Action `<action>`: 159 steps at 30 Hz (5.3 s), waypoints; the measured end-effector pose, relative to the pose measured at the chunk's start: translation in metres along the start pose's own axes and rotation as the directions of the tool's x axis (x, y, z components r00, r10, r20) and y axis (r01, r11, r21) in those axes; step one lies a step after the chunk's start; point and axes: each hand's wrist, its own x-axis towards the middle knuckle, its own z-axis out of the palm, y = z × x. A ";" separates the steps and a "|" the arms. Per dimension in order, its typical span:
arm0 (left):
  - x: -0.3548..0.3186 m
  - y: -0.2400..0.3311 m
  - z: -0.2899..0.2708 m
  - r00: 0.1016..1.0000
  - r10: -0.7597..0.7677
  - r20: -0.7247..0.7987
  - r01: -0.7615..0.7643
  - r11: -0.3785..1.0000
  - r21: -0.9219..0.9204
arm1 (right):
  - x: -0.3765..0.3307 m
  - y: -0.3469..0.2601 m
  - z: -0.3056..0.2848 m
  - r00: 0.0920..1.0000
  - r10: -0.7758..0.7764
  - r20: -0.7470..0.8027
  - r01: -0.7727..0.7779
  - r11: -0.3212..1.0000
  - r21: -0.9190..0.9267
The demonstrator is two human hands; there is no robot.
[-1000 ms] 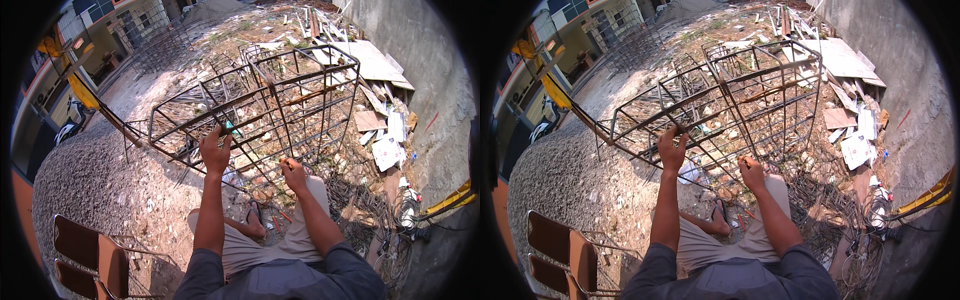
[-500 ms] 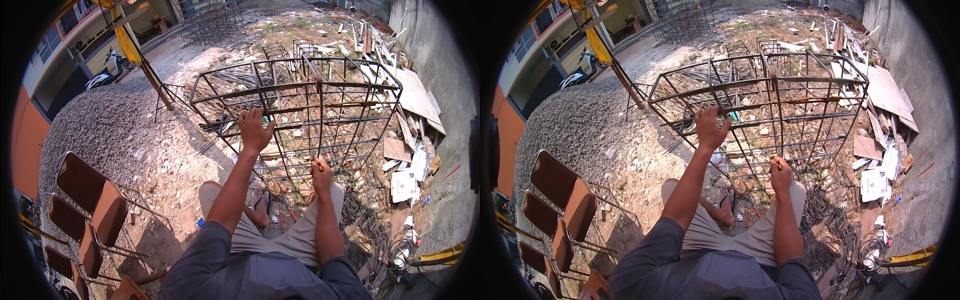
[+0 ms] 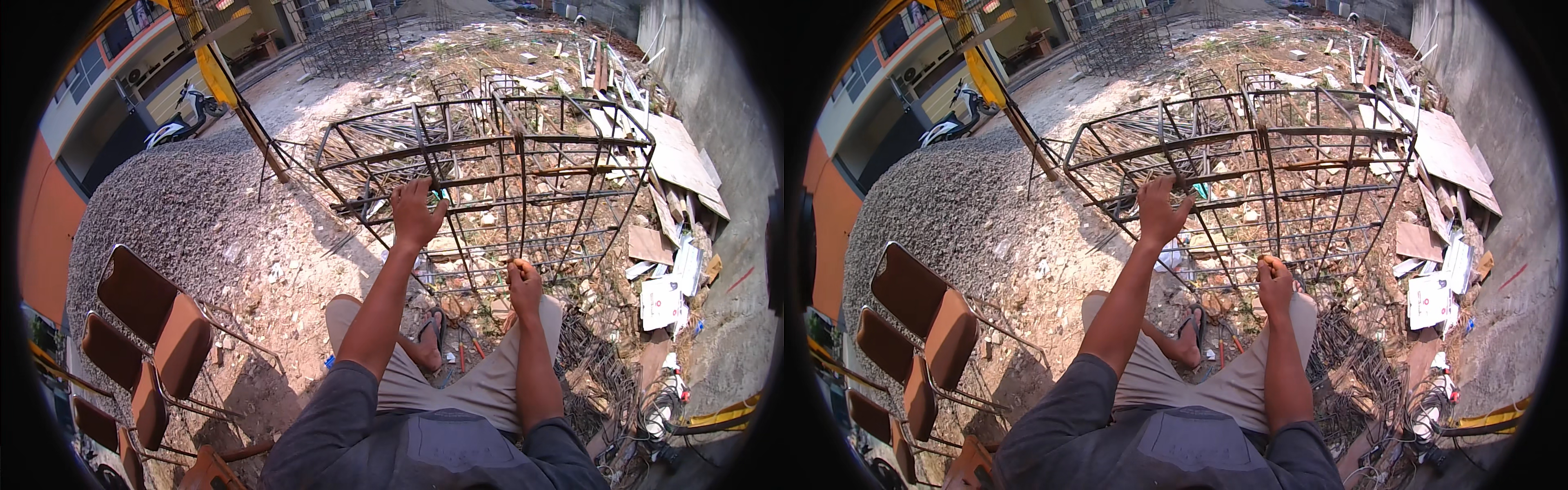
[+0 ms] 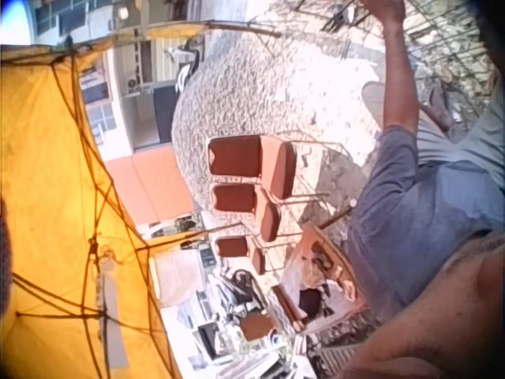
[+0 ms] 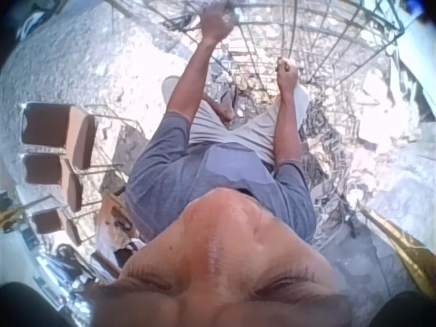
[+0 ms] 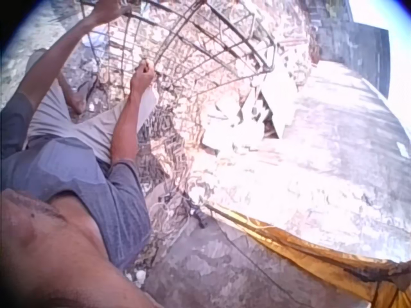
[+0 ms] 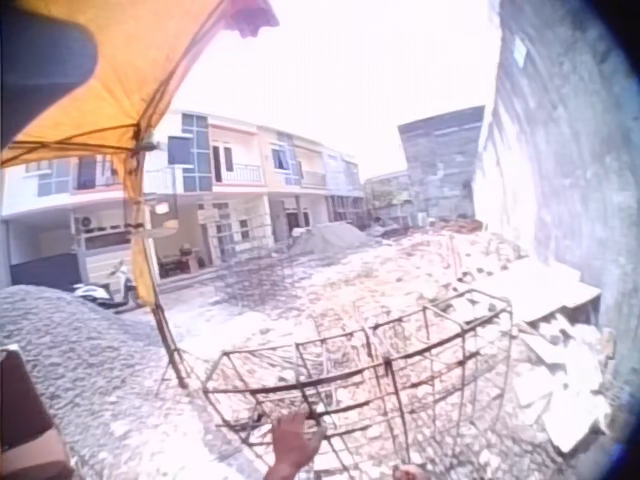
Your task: The person is assembling a metal frame by hand, using pliers to bend and secure wire ties at the joints. They work on multiple sections of the frame, adjusting and tightening connections to ensure stability.
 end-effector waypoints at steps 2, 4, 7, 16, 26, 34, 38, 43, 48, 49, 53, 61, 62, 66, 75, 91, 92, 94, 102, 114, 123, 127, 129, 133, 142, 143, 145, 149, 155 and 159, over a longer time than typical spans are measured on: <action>0.001 0.000 0.000 1.000 0.005 0.006 -0.005 1.000 0.000 | 0.001 0.000 0.003 1.000 -0.011 -0.014 0.011 1.000 -0.003; 0.000 0.002 0.000 1.000 -0.011 0.013 0.011 1.000 0.004 | 0.002 0.000 0.005 0.999 -0.044 -0.033 0.043 0.999 -0.028; 0.002 0.001 -0.002 1.000 -0.001 0.007 0.001 1.000 0.026 | 0.005 -0.002 0.008 1.000 -0.025 -0.013 0.025 0.999 -0.039; 0.001 0.000 0.006 0.999 0.021 -0.044 -0.021 1.000 0.003 | 0.001 -0.007 0.003 0.999 -0.023 -0.029 0.020 0.995 -0.100; 0.003 -0.003 0.000 0.999 0.042 -0.021 -0.042 0.999 -0.012 | 0.085 -0.160 -0.006 0.775 -0.578 -0.255 0.482 0.802 -0.353; -0.003 -0.008 0.003 0.998 0.030 -0.061 -0.032 0.999 -0.037 | 0.191 -0.265 0.029 0.775 -0.630 0.046 0.458 0.510 -0.728; -0.007 0.002 -0.001 1.000 0.003 -0.017 -0.005 0.996 -0.090 | 0.218 -0.252 0.016 0.887 -0.423 0.184 0.392 0.482 -0.783; -0.042 0.004 -0.036 0.998 -0.022 0.055 0.027 0.995 -0.099 | 0.160 -0.248 0.025 0.912 -0.346 0.219 0.349 0.380 -0.857; -0.078 0.032 -0.094 0.980 0.001 0.197 0.039 0.979 -0.199 | 0.098 -0.230 0.000 0.892 -0.428 0.143 0.328 0.398 -0.857; -0.078 0.044 -0.122 0.975 0.091 0.202 -0.074 0.993 -0.088 | 0.086 -0.228 -0.007 0.886 -0.449 0.115 0.319 0.412 -0.853; -0.053 0.088 -0.200 0.973 -0.119 0.199 0.221 0.737 -0.639 | 0.036 -0.235 -0.027 0.923 -0.380 0.067 0.255 0.472 -0.844; -0.053 0.099 -0.181 0.745 -0.336 0.576 0.642 0.595 -0.484 | -0.031 -0.241 -0.050 0.962 -0.259 0.090 0.236 0.615 -0.753; -0.057 0.103 -0.180 0.744 -0.313 0.590 0.653 0.529 -0.542 | -0.040 -0.238 -0.052 0.965 -0.247 0.092 0.233 0.631 -0.740; -0.054 0.121 -0.180 0.672 -0.266 0.691 0.740 0.214 -0.637 | -0.064 -0.242 -0.067 0.967 -0.193 0.167 0.254 0.667 -0.701; -0.080 0.153 -0.167 0.511 -0.518 0.686 0.627 -0.322 -0.709 | 0.003 -0.324 -0.103 0.972 -0.192 0.134 0.233 0.850 -0.473; -0.152 0.170 -0.191 0.521 -0.464 0.716 0.760 -0.130 -0.637 | 0.187 -0.326 -0.057 0.999 0.042 -0.013 -0.043 0.999 -0.033; -0.156 0.170 -0.194 0.538 -0.444 0.716 0.763 -0.104 -0.638 | 0.184 -0.325 -0.052 0.999 0.044 -0.015 -0.045 0.998 -0.043; -0.163 0.168 -0.199 0.541 -0.414 0.732 0.772 -0.102 -0.628 | 0.172 -0.323 -0.052 0.997 -0.019 -0.073 0.019 1.000 0.002; -0.171 0.161 -0.241 0.611 -0.222 0.760 0.687 0.625 -0.370 | 0.131 -0.317 -0.066 0.992 0.030 -0.123 0.004 0.964 0.267; 0.067 0.117 -0.110 0.739 -0.484 0.468 0.673 0.537 -0.509 | 0.129 -0.307 -0.099 0.992 0.096 0.082 -0.115 0.955 0.272; 0.074 0.146 -0.069 0.834 -0.497 0.241 0.541 0.648 -0.536 | 0.119 -0.301 -0.095 1.000 -0.004 0.008 0.002 0.973 0.230; 0.089 0.153 -0.088 0.797 -0.486 0.357 0.595 0.732 -0.331 | 0.115 -0.302 -0.095 0.999 -0.044 0.025 0.037 0.967 0.252; 0.089 0.156 -0.076 0.834 -0.484 0.264 0.546 0.793 -0.271 | 0.111 -0.304 -0.092 0.998 -0.056 0.040 0.046 0.977 0.210; 0.085 0.155 -0.082 0.824 -0.457 0.335 0.556 0.768 -0.319 | 0.110 -0.299 -0.094 0.994 -0.016 0.104 -0.011 0.967 0.253; 0.097 0.157 -0.070 0.825 -0.467 0.318 0.561 0.607 -0.563 | 0.103 -0.320 -0.096 1.000 0.006 -0.007 -0.004 0.982 0.187; 0.101 0.161 -0.071 0.836 -0.459 0.300 0.543 0.614 -0.574 | 0.105 -0.324 -0.094 1.000 -0.008 -0.021 0.012 0.981 0.195; 0.132 0.158 -0.068 0.839 -0.463 0.286 0.522 0.537 -0.663 | 0.116 -0.340 -0.096 0.997 -0.054 -0.048 0.061 0.987 0.149; 0.168 0.168 -0.076 0.834 -0.452 0.316 0.521 0.457 -0.721 | 0.120 -0.351 -0.090 0.973 -0.180 -0.142 0.209 0.950 0.233; 0.247 0.138 -0.022 0.937 -0.292 0.194 0.307 0.420 -0.854 | 0.193 -0.345 -0.076 0.874 -0.374 -0.309 0.460 0.843 0.280; 0.274 0.089 0.048 0.877 -0.295 0.380 0.479 0.466 -0.744 | 0.272 -0.278 -0.075 0.922 -0.343 -0.181 0.383 0.874 0.298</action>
